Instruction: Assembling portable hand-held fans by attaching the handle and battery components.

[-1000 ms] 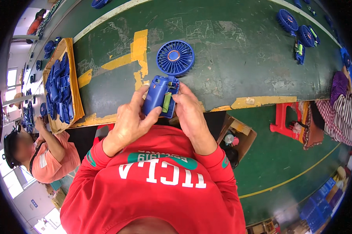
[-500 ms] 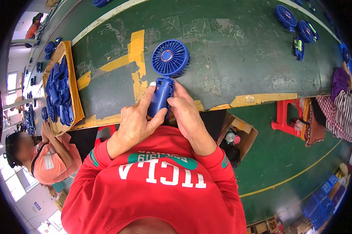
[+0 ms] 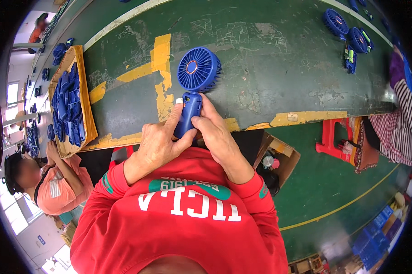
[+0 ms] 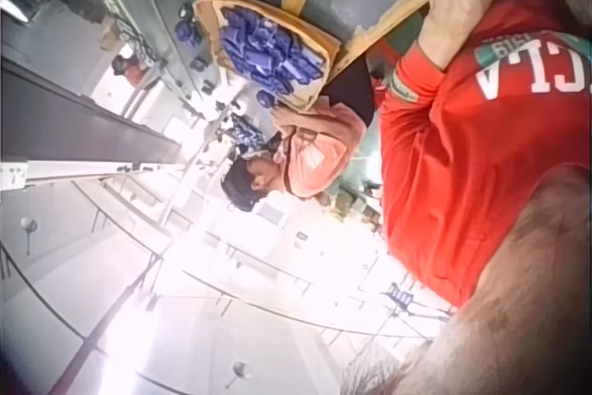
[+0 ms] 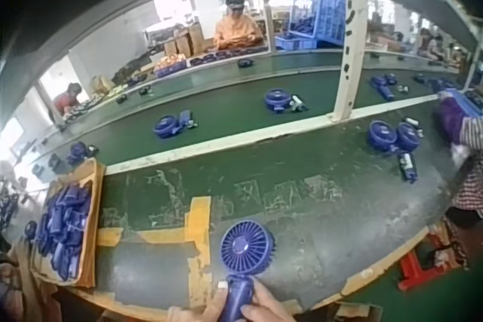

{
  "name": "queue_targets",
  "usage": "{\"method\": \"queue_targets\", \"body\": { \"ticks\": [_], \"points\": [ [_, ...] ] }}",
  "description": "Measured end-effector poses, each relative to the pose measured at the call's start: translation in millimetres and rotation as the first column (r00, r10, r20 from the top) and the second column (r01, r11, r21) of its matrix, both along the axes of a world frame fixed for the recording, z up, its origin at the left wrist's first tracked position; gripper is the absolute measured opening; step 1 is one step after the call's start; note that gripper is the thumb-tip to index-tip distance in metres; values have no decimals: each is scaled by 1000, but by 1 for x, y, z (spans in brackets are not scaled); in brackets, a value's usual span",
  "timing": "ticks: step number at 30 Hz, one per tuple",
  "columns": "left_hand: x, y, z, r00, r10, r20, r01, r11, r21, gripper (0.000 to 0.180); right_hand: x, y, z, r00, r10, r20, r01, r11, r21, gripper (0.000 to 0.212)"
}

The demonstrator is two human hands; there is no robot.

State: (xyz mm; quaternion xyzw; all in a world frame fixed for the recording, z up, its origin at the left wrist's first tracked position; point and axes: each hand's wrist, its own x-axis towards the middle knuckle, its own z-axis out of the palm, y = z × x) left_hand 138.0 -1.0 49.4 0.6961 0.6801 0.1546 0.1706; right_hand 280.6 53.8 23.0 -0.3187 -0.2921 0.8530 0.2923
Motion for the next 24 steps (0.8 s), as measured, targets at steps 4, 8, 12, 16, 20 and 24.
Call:
{"method": "queue_targets", "body": {
  "ticks": [4,8,12,16,20,24],
  "points": [
    [-2,0,-1,1000,-30,3,30,1000,-1,64,1,0,2,1000,19,17,-19,999,28,57],
    [-2,-2,-6,998,-54,-30,55,998,14,64,-2,-3,-1,1000,-6,20,4,998,58,54],
    [-1,-3,-7,995,-66,-75,68,997,29,67,-13,-6,-3,988,-103,114,82,980,179,45],
    [2,-4,-9,992,-66,-108,73,995,64,70,-20,-8,-12,968,-218,125,194,965,178,35],
    [6,-5,-7,982,-98,-159,116,987,108,74,-12,-6,-16,980,-192,41,190,980,51,34],
    [-9,-2,-8,979,44,198,-15,989,-146,57,-8,-5,-11,983,-180,-33,181,983,23,35]
  ]
}}
